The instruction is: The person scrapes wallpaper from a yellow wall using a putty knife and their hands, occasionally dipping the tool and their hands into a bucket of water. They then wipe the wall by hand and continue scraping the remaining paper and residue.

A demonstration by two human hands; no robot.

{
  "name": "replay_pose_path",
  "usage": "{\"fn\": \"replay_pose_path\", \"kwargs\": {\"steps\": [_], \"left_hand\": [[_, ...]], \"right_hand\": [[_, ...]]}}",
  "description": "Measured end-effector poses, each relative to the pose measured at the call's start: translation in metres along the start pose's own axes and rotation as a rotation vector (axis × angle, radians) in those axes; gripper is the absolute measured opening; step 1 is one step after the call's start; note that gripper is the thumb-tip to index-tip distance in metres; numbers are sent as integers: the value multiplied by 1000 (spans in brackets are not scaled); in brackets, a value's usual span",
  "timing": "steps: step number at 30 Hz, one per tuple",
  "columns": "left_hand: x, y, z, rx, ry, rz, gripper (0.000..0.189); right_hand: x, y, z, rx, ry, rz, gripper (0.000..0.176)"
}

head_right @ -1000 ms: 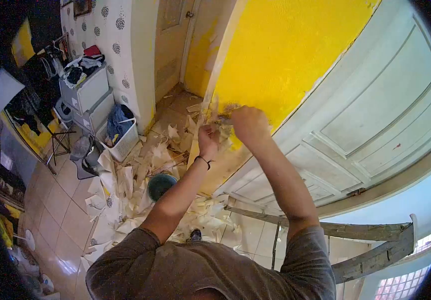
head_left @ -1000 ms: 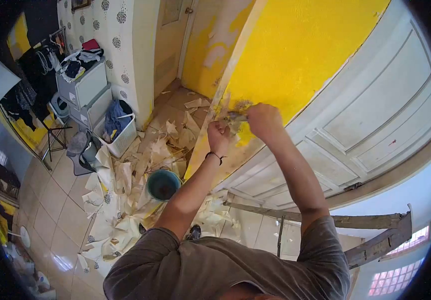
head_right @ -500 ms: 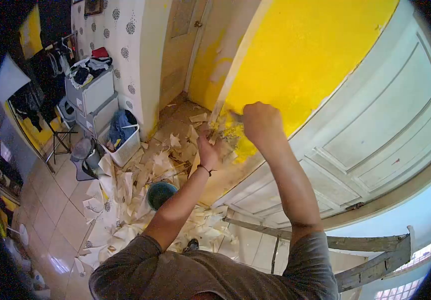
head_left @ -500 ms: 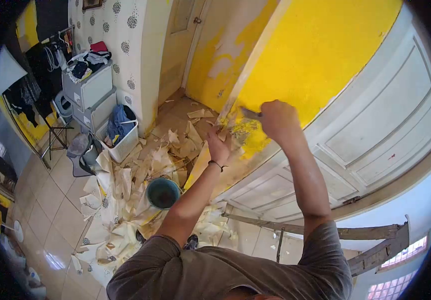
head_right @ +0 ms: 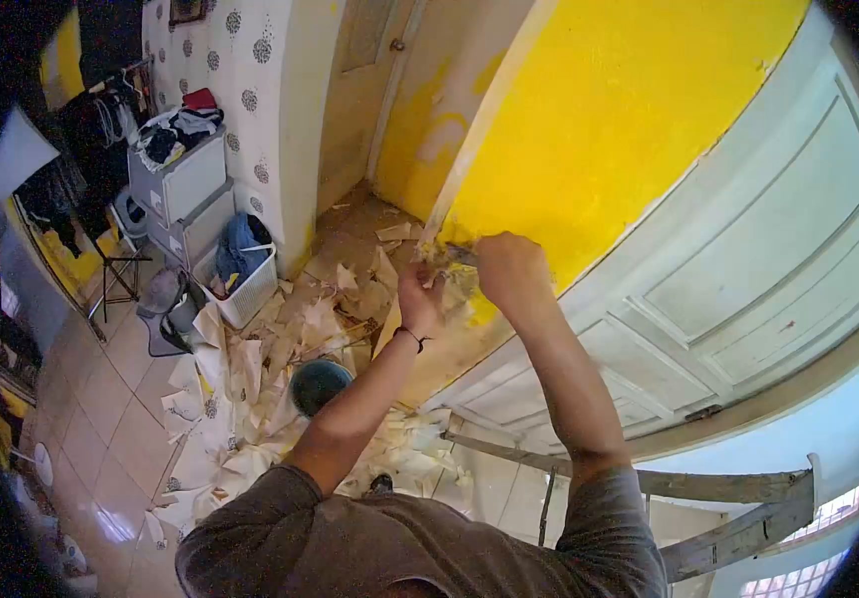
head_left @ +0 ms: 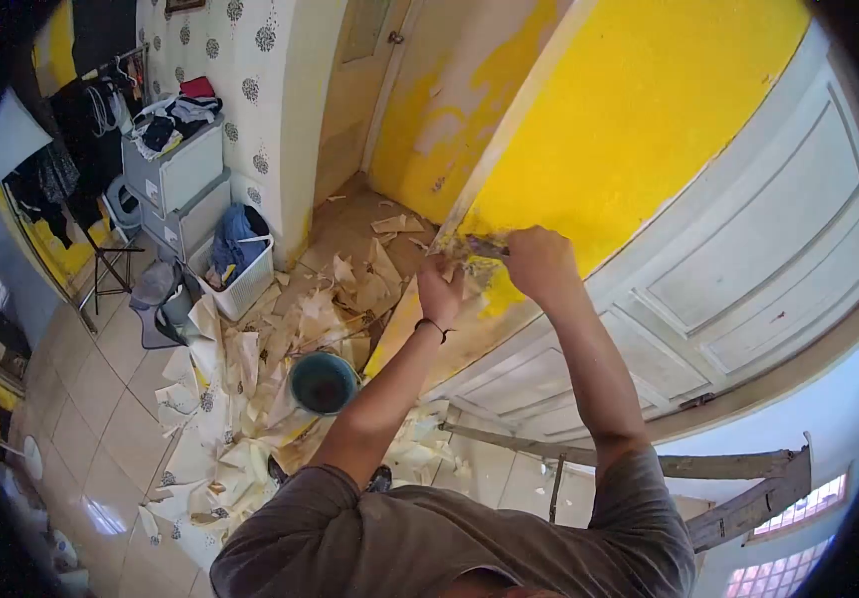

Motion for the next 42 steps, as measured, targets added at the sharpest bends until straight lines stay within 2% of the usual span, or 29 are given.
{"fn": "replay_pose_path", "kwargs": {"steps": [4,6,9,11,14,16,17,20,22,24,26,29,32,33,36,38,40,42], "left_hand": [[-3,-1,-11,-10,-199,45,33],[-7,0,1,23,-113,29,27],[3,6,-6,-3,-237,13,25],[1,-5,-5,-39,-290,11,25],[-7,0,10,-3,-214,-9,25],[-3,2,-10,-69,-290,-4,24],[2,10,-20,9,-350,-8,24],[5,12,-23,-124,-444,-50,21],[2,11,2,-95,-374,-20,20],[2,11,23,-59,-322,13,20],[-11,11,34,20,-263,93,18],[-6,25,13,34,-133,96,15],[7,30,-33,63,-303,29,13],[5,26,-41,21,-326,7,13],[0,8,-56,-41,-329,-43,16],[3,-1,-58,-57,-327,-75,19],[6,-5,-69,-174,-389,-41,25],[10,4,-61,-145,-396,-32,28]], "right_hand": [[-3,-3,4,94,-58,-42,12],[-8,9,2,-3,-72,4,16],[-12,9,10,-2,-57,-35,17],[20,21,9,5,-89,-72,16],[26,16,-4,-57,-33,-13,14],[3,10,-4,-21,-51,-51,13],[-4,9,-4,3,-71,-45,13],[-3,8,-6,12,-115,-46,12],[-10,4,0,7,-137,-32,12],[-20,-8,26,67,-137,-103,11],[-4,-10,34,72,-155,-98,11],[52,-1,20,-27,-129,-18,10],[35,-24,31,75,-36,-99,11],[25,-35,38,70,-41,-44,12],[38,-36,35,91,-42,35,13],[67,-32,30,113,-49,-12,14],[67,-39,29,61,4,32,12],[66,-45,43,110,46,20,12]]}}
Point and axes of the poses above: each hand's wrist, its own y-axis towards the middle knuckle, its own x-axis out of the palm, z = x × y, the point moved 9 cm from there along y, towards the middle knuckle, and after that the axes turned 3 degrees about -z, right-handed, at the moved point
